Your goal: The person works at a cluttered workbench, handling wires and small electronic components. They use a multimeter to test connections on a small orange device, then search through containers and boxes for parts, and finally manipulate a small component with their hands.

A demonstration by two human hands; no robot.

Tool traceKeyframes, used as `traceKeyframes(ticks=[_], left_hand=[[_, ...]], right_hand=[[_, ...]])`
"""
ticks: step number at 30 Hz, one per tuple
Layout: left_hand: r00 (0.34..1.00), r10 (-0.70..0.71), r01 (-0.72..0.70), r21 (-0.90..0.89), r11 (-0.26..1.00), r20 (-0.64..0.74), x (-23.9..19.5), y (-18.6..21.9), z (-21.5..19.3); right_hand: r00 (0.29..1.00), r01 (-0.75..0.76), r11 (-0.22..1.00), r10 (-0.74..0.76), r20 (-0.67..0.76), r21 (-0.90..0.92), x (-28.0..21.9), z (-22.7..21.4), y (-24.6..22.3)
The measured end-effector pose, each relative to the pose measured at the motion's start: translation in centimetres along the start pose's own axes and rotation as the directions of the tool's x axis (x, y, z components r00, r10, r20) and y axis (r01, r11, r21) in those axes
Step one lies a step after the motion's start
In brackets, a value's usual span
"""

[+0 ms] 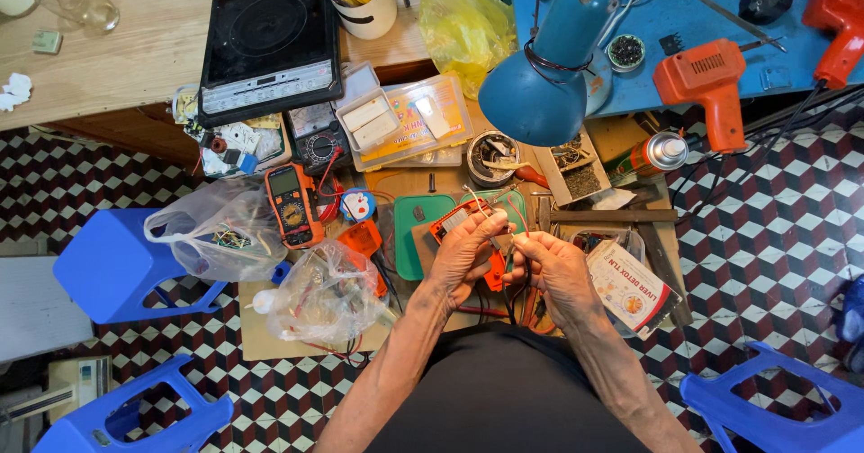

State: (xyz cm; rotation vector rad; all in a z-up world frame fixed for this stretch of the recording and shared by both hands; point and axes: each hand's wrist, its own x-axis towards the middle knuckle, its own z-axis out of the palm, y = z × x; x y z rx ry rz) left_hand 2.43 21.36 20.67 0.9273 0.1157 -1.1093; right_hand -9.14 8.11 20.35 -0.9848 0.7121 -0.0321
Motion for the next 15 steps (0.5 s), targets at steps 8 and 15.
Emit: traceKeyframes(ticks=[8, 15], left_hand=[[0.995, -0.012, 0.013, 0.005, 1.000, -0.104, 0.2, -0.8, -0.1], [0.992, -0.005, 0.005, -0.003, 1.000, -0.126, 0.3, -1.1, -0.2]], right_hand=[[1.000, 0.022, 1.000, -0.022, -0.001, -0.008, -0.5, 0.7, -0.4], [1.000, 0.023, 1.000, -0.023, -0.004, -0.003, -0.6, 1.0, -0.4]])
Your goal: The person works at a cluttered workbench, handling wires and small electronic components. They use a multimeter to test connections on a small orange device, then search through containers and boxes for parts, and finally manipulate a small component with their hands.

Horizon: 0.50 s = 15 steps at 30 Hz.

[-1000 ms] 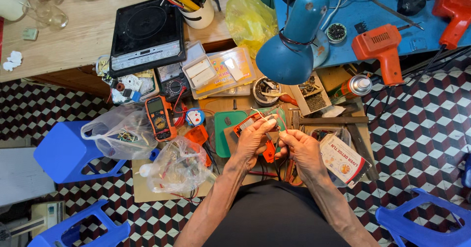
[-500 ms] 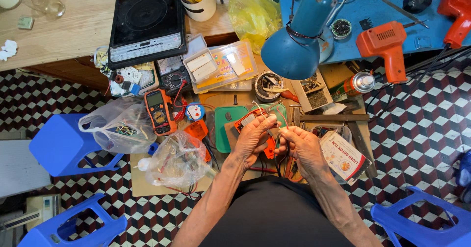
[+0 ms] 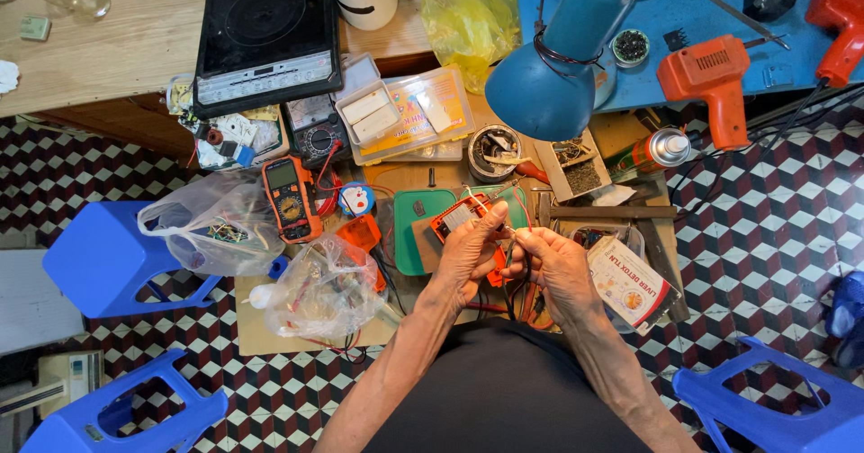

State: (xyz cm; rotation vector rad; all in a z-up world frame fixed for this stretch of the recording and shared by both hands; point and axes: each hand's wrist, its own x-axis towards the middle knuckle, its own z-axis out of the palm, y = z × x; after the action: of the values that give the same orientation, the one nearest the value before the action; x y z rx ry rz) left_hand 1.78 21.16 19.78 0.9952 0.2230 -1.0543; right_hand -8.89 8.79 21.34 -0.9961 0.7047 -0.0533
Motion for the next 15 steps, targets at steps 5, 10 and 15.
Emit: traceKeyframes(ticks=[5, 10, 15], left_hand=[[1.000, -0.007, 0.007, -0.021, 1.000, -0.018, -0.07, 0.02, -0.09], [0.998, -0.041, 0.040, -0.033, 0.999, -0.037, -0.03, 0.11, -0.13], [0.998, -0.045, 0.044, -0.036, 0.998, -0.042, -0.01, 0.08, -0.21]], right_hand=[[1.000, 0.010, 1.000, -0.010, 0.004, -0.003, 0.16, -0.03, 0.19], [1.000, 0.018, 1.000, -0.018, 0.008, 0.015, 0.26, -0.06, 0.25], [1.000, 0.003, 1.000, -0.003, -0.002, 0.003, 0.13, 0.03, 0.07]])
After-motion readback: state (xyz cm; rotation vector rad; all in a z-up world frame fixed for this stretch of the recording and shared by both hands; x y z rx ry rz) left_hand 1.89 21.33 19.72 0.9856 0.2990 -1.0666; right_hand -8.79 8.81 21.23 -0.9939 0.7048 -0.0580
